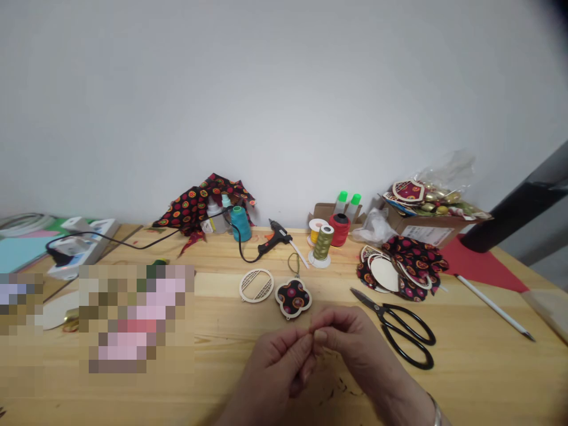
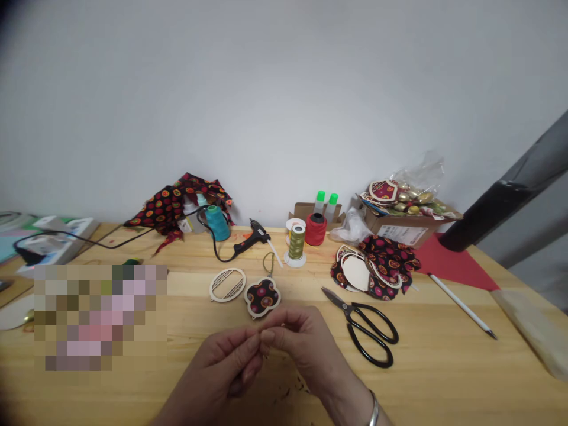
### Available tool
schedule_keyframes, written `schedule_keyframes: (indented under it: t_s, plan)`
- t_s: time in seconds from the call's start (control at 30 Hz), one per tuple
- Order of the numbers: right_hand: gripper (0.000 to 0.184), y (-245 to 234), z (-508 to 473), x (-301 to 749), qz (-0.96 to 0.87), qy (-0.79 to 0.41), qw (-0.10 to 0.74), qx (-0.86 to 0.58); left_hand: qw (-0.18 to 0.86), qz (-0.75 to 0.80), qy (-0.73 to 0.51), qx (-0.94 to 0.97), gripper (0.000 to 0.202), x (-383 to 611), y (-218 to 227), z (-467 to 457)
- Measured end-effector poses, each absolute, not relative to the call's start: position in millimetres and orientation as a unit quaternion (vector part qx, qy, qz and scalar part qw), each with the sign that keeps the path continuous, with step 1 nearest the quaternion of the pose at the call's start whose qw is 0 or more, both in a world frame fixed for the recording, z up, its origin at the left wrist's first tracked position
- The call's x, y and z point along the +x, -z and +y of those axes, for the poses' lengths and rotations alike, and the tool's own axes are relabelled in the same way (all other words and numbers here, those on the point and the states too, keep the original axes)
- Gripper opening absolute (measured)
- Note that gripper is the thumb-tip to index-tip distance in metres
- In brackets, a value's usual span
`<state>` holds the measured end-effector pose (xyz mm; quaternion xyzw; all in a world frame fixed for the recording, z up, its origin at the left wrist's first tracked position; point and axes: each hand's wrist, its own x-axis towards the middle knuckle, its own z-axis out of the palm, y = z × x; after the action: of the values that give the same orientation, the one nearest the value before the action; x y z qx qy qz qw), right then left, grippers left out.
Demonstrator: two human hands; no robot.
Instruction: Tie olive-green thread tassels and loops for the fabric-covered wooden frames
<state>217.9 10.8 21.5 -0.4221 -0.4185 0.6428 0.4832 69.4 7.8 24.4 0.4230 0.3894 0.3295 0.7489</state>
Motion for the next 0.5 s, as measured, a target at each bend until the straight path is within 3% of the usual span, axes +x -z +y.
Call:
schedule_keyframes:
  t_s: [0.5]
  plan:
    - [0.023,-28.5,7.4,212.7,-0.486,-0.566,0.487,-0.454,0.740,0.376,-0.335,0.445,0.035,68.5,-23.5,6.4]
